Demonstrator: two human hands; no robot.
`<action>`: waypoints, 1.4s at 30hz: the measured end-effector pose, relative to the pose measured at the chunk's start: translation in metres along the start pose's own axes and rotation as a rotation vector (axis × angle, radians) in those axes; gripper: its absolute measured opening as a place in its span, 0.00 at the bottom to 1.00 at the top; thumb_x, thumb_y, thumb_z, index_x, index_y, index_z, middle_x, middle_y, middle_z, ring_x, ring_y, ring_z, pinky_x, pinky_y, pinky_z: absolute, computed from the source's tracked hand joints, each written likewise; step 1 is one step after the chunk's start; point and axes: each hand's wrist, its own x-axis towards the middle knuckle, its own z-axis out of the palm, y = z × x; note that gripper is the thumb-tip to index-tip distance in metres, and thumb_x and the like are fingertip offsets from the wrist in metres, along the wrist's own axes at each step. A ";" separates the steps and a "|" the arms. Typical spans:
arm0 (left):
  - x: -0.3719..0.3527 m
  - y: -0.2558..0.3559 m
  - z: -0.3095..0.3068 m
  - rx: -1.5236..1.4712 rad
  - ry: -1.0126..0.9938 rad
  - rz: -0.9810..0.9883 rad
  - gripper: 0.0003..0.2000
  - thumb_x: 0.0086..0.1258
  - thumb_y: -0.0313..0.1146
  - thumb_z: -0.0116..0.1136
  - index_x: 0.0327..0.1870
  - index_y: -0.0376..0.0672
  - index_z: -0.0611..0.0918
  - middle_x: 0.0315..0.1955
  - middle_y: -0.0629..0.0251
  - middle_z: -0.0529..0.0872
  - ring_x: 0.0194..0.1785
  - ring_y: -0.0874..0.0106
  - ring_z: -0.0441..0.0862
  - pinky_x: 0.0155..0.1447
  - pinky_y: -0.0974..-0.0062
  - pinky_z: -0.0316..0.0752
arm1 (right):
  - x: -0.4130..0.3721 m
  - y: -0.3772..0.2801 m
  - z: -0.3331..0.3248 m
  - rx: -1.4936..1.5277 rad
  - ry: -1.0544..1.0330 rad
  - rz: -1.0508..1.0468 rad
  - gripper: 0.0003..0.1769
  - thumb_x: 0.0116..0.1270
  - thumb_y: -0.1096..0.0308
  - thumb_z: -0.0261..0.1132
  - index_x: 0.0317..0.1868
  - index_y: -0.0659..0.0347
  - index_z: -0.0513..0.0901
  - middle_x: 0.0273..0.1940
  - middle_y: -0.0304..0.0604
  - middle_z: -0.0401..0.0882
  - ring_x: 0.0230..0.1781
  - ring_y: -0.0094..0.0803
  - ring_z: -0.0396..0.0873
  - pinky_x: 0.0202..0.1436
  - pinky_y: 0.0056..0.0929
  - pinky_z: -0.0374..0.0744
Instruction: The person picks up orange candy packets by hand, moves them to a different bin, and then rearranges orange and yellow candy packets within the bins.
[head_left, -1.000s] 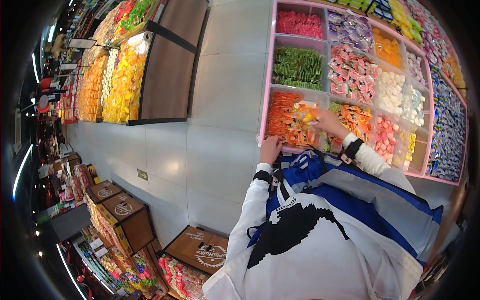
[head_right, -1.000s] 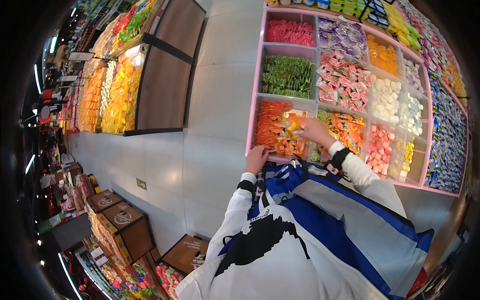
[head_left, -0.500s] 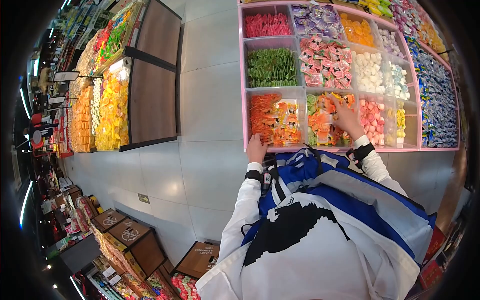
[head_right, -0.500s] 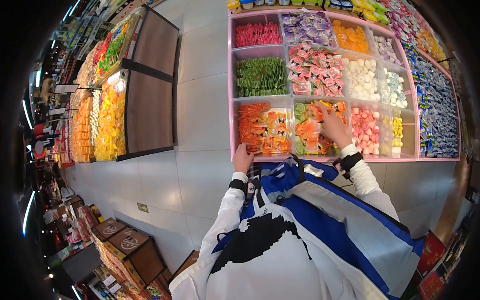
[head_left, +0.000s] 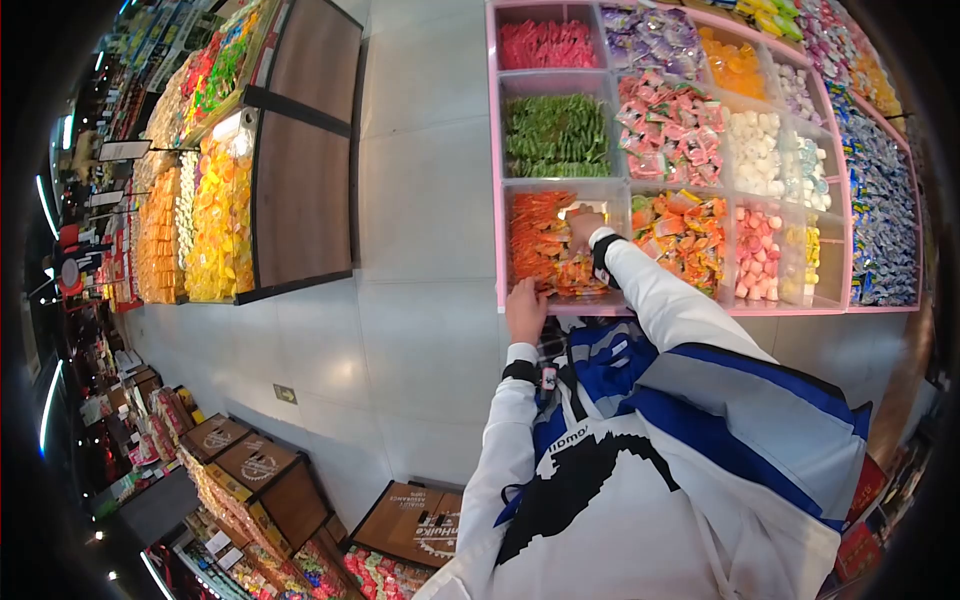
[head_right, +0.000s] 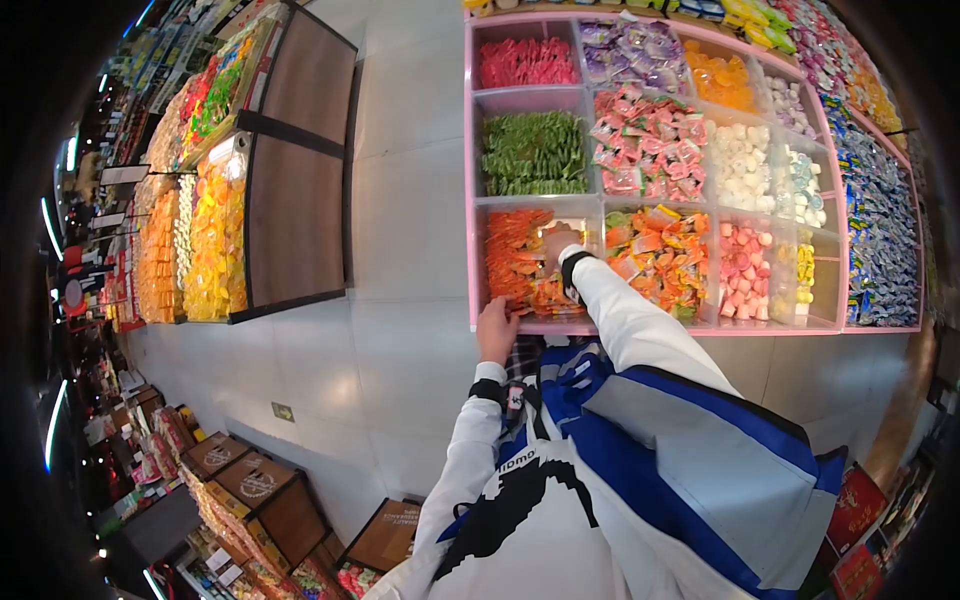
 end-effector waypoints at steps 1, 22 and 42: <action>-0.001 -0.005 0.003 0.000 -0.066 -0.022 0.11 0.53 0.27 0.55 0.39 0.41 0.76 0.34 0.59 0.79 0.41 0.59 0.76 0.45 0.64 0.69 | 0.007 0.002 0.009 0.024 -0.044 -0.021 0.66 0.18 0.47 0.80 0.63 0.62 0.59 0.60 0.71 0.56 0.62 0.60 0.58 0.58 0.50 0.66; -0.001 -0.001 0.000 0.139 -0.070 0.020 0.14 0.52 0.26 0.54 0.41 0.45 0.75 0.36 0.63 0.78 0.43 0.63 0.74 0.47 0.66 0.67 | -0.025 -0.014 0.053 -0.022 -0.002 0.037 0.21 0.41 0.57 0.70 0.36 0.61 0.82 0.34 0.47 0.82 0.37 0.40 0.82 0.40 0.36 0.79; 0.014 0.000 0.007 0.085 -0.137 -0.109 0.15 0.50 0.24 0.53 0.41 0.45 0.75 0.38 0.62 0.79 0.44 0.61 0.77 0.44 0.65 0.73 | -0.202 0.105 -0.051 0.588 0.527 0.279 0.31 0.43 0.53 0.70 0.44 0.66 0.77 0.39 0.56 0.78 0.42 0.48 0.76 0.45 0.39 0.74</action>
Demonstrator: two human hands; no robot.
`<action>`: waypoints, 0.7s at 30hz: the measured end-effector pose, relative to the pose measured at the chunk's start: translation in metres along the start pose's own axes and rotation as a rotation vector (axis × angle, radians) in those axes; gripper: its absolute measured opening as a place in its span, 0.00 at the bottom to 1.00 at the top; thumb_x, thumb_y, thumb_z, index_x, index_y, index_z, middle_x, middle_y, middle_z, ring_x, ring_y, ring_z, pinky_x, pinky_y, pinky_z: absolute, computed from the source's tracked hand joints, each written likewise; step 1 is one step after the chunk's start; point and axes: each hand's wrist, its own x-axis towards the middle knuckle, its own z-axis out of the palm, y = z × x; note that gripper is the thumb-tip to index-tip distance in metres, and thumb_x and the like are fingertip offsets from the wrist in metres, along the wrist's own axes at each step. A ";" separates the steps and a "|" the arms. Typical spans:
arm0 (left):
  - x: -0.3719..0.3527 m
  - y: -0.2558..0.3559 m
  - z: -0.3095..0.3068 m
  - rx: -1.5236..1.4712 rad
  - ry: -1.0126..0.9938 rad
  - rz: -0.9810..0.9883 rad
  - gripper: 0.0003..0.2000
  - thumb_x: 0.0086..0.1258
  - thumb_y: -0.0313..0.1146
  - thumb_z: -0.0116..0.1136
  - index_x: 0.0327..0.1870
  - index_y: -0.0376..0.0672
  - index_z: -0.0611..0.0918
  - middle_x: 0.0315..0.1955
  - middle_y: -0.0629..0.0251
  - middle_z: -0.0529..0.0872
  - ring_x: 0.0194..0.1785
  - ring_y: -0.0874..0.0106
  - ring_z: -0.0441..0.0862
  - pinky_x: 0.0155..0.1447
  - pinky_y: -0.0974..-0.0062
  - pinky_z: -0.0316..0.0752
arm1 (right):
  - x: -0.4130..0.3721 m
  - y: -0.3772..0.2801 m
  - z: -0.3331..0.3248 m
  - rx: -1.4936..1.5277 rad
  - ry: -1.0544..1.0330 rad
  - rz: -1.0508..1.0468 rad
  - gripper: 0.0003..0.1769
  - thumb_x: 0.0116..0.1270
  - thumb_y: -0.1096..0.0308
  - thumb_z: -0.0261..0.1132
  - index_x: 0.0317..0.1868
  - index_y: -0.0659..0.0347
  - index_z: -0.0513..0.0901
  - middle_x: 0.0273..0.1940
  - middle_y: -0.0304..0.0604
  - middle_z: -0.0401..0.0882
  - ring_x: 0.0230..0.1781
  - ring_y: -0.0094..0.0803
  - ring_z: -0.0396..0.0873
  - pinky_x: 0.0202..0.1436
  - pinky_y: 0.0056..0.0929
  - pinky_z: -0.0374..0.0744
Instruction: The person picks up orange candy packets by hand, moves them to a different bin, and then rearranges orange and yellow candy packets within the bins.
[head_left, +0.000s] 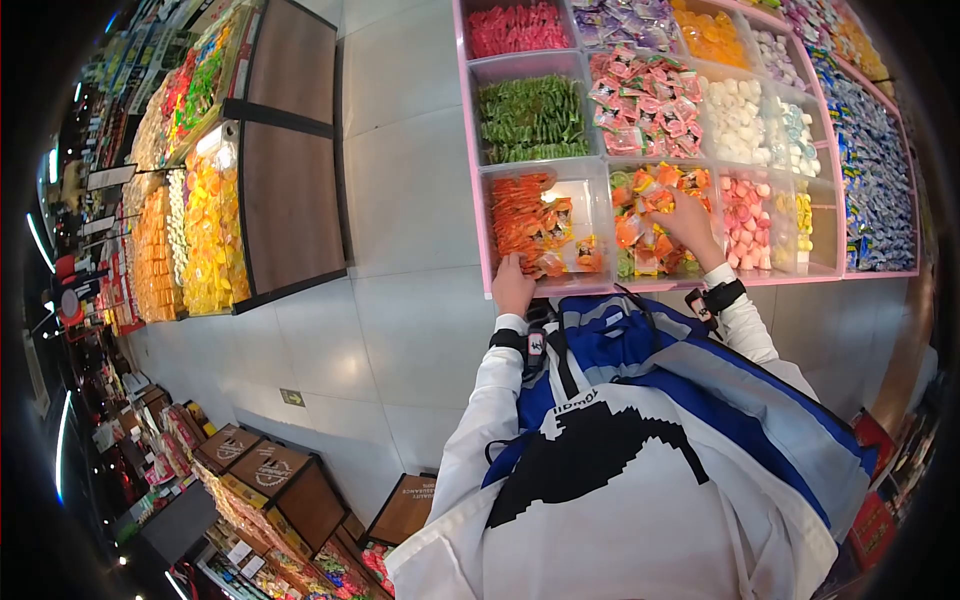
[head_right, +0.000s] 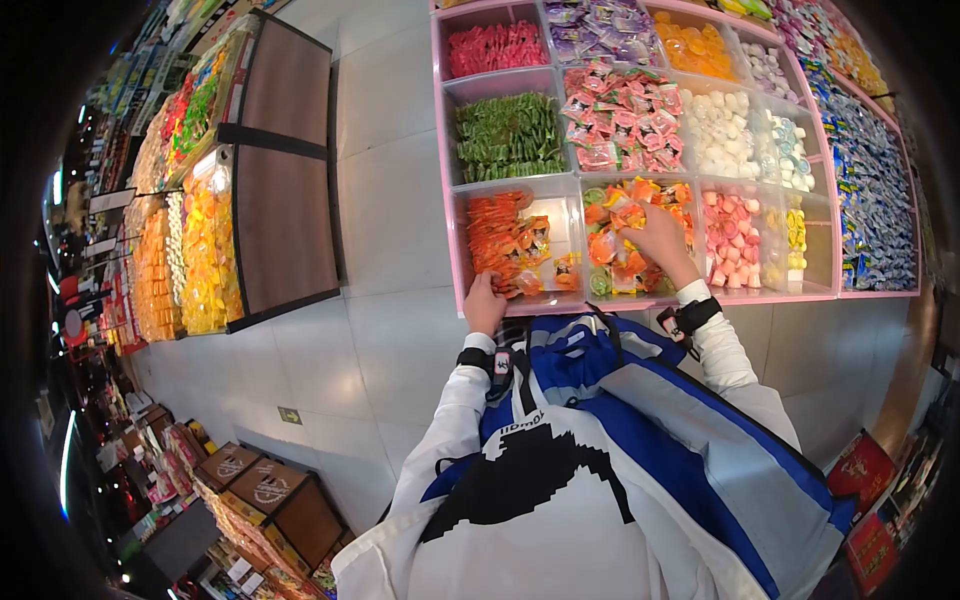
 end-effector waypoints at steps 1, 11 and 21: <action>0.001 0.001 0.000 -0.010 0.002 -0.009 0.15 0.50 0.24 0.53 0.41 0.45 0.75 0.38 0.63 0.79 0.43 0.61 0.77 0.43 0.65 0.74 | 0.000 0.014 0.004 -0.155 0.035 -0.033 0.31 0.43 0.56 0.71 0.46 0.66 0.75 0.40 0.55 0.77 0.43 0.49 0.75 0.45 0.40 0.74; -0.001 0.002 -0.001 0.005 0.051 0.029 0.17 0.50 0.23 0.52 0.43 0.45 0.73 0.38 0.62 0.79 0.45 0.61 0.77 0.45 0.65 0.73 | 0.014 -0.076 0.100 -0.411 -0.281 -0.315 0.42 0.42 0.64 0.72 0.59 0.67 0.64 0.50 0.61 0.68 0.48 0.52 0.72 0.48 0.41 0.74; -0.003 -0.005 0.000 -0.038 0.051 0.091 0.17 0.50 0.23 0.52 0.43 0.43 0.73 0.36 0.59 0.79 0.43 0.59 0.76 0.45 0.64 0.72 | 0.073 -0.068 0.231 -0.541 -0.225 -0.181 0.52 0.32 0.53 0.79 0.60 0.54 0.63 0.50 0.55 0.67 0.45 0.54 0.74 0.47 0.39 0.78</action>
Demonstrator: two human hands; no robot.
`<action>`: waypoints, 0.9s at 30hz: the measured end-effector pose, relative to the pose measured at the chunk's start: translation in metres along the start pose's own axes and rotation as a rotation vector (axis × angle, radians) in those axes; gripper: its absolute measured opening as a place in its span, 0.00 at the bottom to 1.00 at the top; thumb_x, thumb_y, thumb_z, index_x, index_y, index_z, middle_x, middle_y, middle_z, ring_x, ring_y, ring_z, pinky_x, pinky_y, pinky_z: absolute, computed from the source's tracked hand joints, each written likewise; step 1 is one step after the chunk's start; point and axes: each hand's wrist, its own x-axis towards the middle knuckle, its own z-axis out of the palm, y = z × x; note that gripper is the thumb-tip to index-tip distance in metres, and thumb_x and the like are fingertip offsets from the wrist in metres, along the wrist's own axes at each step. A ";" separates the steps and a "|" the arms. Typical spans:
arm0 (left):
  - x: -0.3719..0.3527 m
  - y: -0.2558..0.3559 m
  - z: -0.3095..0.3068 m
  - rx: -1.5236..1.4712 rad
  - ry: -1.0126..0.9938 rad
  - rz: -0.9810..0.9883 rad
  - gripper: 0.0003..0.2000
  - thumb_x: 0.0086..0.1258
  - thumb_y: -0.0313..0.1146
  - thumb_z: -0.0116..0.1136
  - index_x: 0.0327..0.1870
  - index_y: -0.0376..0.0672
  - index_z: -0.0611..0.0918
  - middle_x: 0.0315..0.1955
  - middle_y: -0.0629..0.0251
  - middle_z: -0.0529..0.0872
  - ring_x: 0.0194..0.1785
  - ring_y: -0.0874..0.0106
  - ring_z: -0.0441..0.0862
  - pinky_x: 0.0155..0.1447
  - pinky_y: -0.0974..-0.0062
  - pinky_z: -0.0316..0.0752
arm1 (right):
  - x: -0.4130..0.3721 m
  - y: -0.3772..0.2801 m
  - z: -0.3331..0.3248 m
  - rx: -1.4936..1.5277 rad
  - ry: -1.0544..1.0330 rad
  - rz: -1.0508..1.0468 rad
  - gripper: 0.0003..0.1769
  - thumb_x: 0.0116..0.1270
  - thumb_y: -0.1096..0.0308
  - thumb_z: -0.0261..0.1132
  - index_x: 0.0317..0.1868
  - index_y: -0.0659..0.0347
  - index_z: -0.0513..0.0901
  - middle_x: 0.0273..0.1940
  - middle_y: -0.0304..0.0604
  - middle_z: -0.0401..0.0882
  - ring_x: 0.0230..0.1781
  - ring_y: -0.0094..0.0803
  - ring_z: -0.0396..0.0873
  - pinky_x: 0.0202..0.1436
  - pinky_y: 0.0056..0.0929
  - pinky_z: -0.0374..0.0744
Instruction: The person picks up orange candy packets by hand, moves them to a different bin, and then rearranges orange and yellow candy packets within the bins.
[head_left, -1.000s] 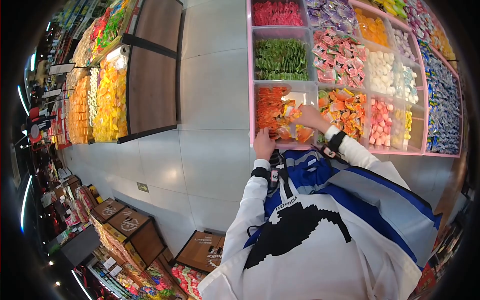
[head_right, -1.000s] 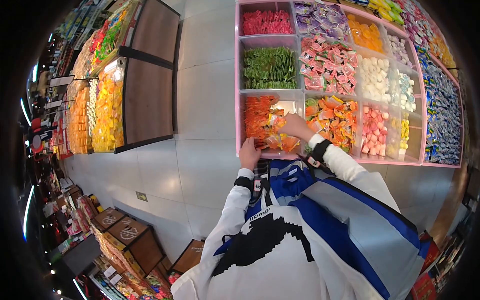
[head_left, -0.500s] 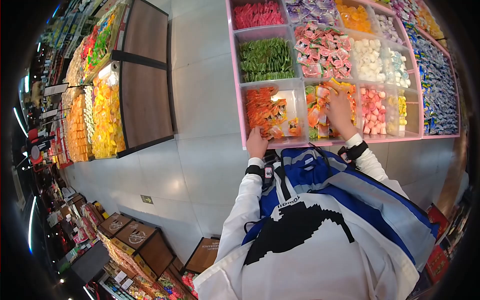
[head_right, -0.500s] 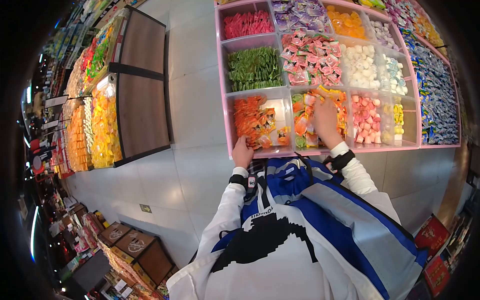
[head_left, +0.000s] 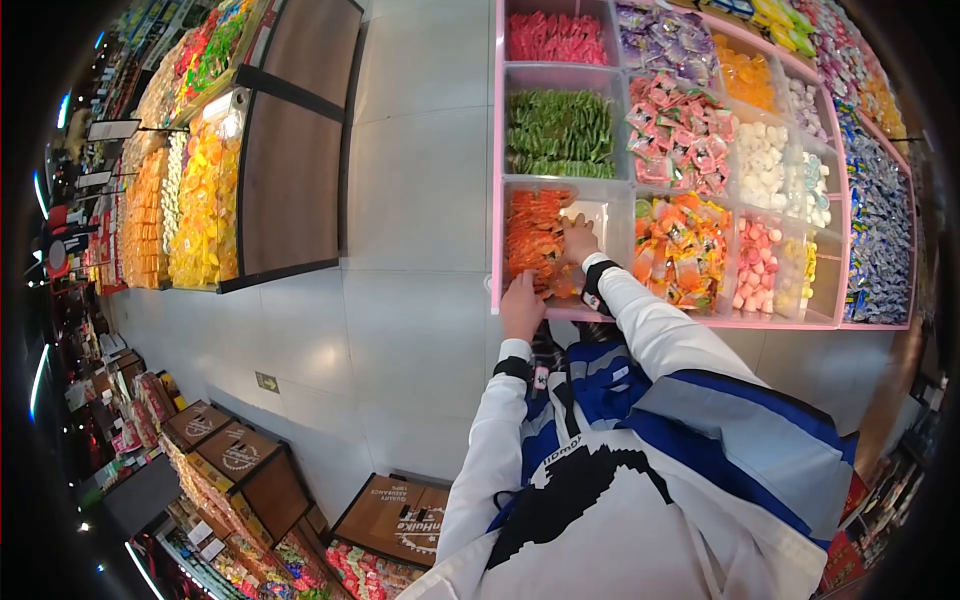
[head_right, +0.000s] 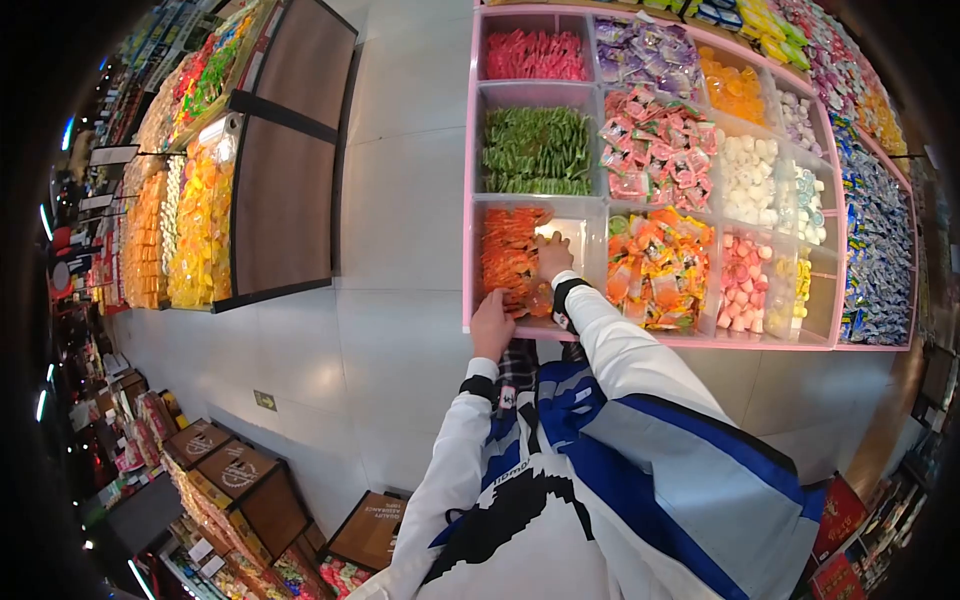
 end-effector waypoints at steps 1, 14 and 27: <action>0.000 0.003 -0.003 -0.003 0.002 0.004 0.17 0.50 0.23 0.52 0.43 0.42 0.73 0.35 0.59 0.78 0.42 0.59 0.76 0.45 0.64 0.72 | -0.009 -0.006 -0.002 0.018 0.080 0.071 0.42 0.34 0.57 0.78 0.54 0.51 0.71 0.45 0.49 0.71 0.39 0.52 0.77 0.48 0.35 0.78; 0.001 0.001 -0.002 0.010 -0.049 -0.005 0.14 0.51 0.24 0.54 0.41 0.43 0.74 0.36 0.61 0.79 0.43 0.62 0.77 0.45 0.66 0.73 | -0.015 0.046 -0.018 0.248 -0.007 -0.045 0.12 0.47 0.70 0.64 0.34 0.68 0.81 0.34 0.57 0.79 0.36 0.53 0.79 0.43 0.41 0.77; 0.005 -0.005 -0.004 -0.053 -0.132 -0.063 0.15 0.50 0.22 0.55 0.41 0.45 0.75 0.38 0.65 0.80 0.42 0.66 0.79 0.43 0.69 0.74 | -0.133 0.181 -0.142 0.569 0.564 0.003 0.27 0.47 0.58 0.71 0.46 0.65 0.76 0.36 0.50 0.79 0.38 0.47 0.77 0.42 0.35 0.74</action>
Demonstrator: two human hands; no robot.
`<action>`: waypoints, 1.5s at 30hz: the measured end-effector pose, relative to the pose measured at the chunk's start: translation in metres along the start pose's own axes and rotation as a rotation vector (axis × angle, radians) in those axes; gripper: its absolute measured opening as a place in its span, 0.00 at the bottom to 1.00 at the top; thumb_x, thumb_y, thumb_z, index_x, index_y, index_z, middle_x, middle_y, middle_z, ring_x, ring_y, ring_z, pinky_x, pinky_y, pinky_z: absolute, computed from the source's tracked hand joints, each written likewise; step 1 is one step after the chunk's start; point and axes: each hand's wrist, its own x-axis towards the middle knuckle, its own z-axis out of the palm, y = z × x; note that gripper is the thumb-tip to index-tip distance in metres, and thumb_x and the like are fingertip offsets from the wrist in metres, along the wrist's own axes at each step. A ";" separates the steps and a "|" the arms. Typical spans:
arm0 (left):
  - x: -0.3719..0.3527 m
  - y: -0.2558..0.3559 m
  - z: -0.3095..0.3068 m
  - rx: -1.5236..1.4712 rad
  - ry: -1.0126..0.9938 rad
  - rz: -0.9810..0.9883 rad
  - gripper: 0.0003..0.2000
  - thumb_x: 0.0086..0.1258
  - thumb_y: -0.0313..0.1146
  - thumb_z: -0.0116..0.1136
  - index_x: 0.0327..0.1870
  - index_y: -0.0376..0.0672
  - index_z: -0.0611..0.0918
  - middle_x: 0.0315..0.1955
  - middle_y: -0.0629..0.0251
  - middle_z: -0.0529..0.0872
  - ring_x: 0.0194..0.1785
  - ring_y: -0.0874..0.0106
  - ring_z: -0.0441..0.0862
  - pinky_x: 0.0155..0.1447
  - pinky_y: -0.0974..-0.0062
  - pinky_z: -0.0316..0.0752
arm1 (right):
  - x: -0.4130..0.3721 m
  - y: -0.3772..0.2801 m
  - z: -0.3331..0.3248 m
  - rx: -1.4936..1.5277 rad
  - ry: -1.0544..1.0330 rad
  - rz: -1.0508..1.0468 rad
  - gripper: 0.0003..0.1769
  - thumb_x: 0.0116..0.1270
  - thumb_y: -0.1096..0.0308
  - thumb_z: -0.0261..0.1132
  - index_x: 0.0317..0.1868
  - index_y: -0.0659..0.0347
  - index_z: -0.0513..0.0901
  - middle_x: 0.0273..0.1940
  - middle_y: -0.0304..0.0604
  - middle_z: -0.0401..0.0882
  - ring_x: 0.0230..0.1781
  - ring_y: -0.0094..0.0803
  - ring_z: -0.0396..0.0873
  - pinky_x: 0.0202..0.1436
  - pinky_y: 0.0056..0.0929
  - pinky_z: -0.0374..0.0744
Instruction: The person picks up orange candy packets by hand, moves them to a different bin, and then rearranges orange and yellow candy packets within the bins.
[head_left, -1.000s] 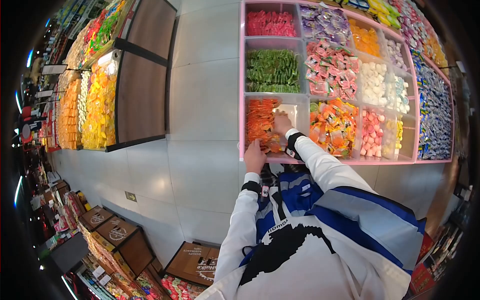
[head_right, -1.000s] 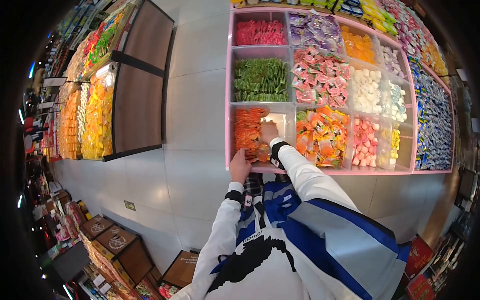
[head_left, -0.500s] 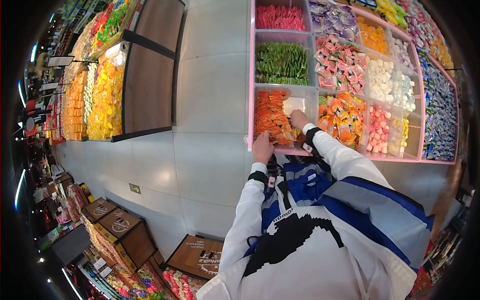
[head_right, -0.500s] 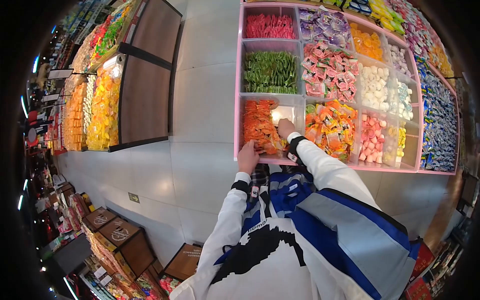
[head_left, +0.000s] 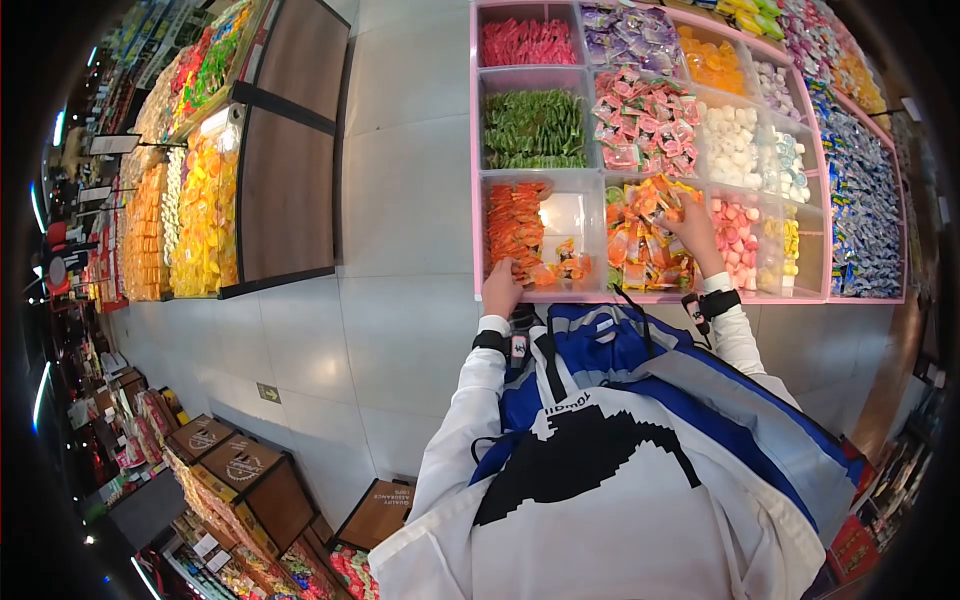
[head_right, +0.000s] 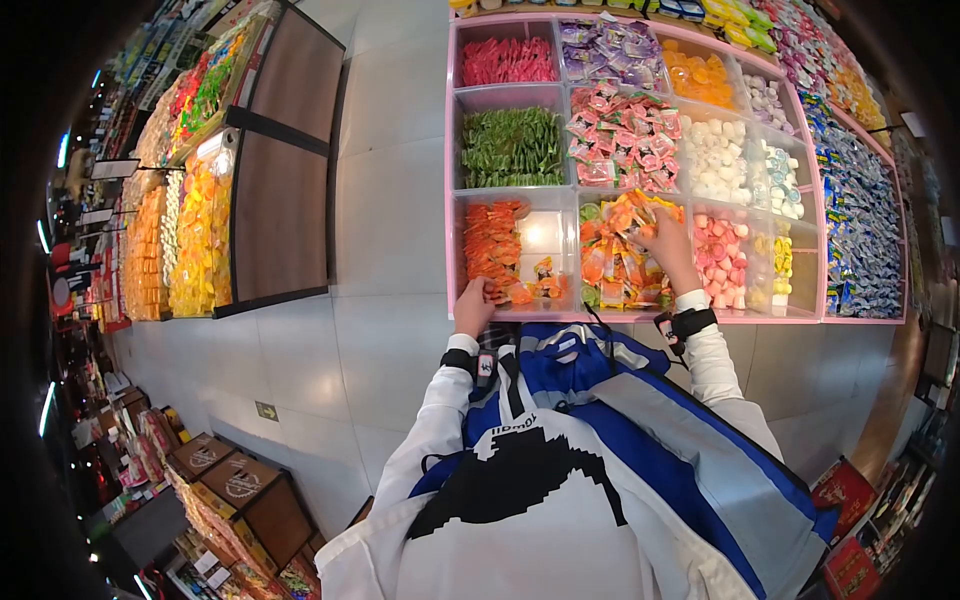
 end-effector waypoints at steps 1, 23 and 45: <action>0.002 0.000 0.000 -0.028 -0.039 -0.027 0.15 0.50 0.22 0.55 0.41 0.45 0.75 0.38 0.65 0.80 0.42 0.66 0.79 0.43 0.70 0.74 | -0.003 -0.003 -0.006 -0.293 0.063 -0.055 0.27 0.48 0.60 0.70 0.47 0.65 0.75 0.39 0.50 0.78 0.40 0.46 0.77 0.43 0.36 0.74; 0.017 -0.001 -0.005 0.157 -0.077 0.369 0.15 0.47 0.29 0.59 0.39 0.43 0.76 0.36 0.63 0.78 0.47 0.62 0.73 0.47 0.66 0.71 | -0.026 -0.029 0.231 -0.472 -0.805 0.056 0.08 0.48 0.70 0.64 0.30 0.64 0.83 0.36 0.57 0.80 0.38 0.50 0.80 0.42 0.41 0.79; 0.078 -0.012 0.131 1.369 -0.412 0.880 0.10 0.63 0.38 0.49 0.37 0.58 0.84 0.34 0.80 0.82 0.49 0.71 0.71 0.47 0.67 0.61 | -0.111 -0.036 0.086 -0.338 0.198 0.370 0.21 0.53 0.69 0.63 0.48 0.62 0.70 0.41 0.55 0.73 0.44 0.52 0.72 0.45 0.42 0.73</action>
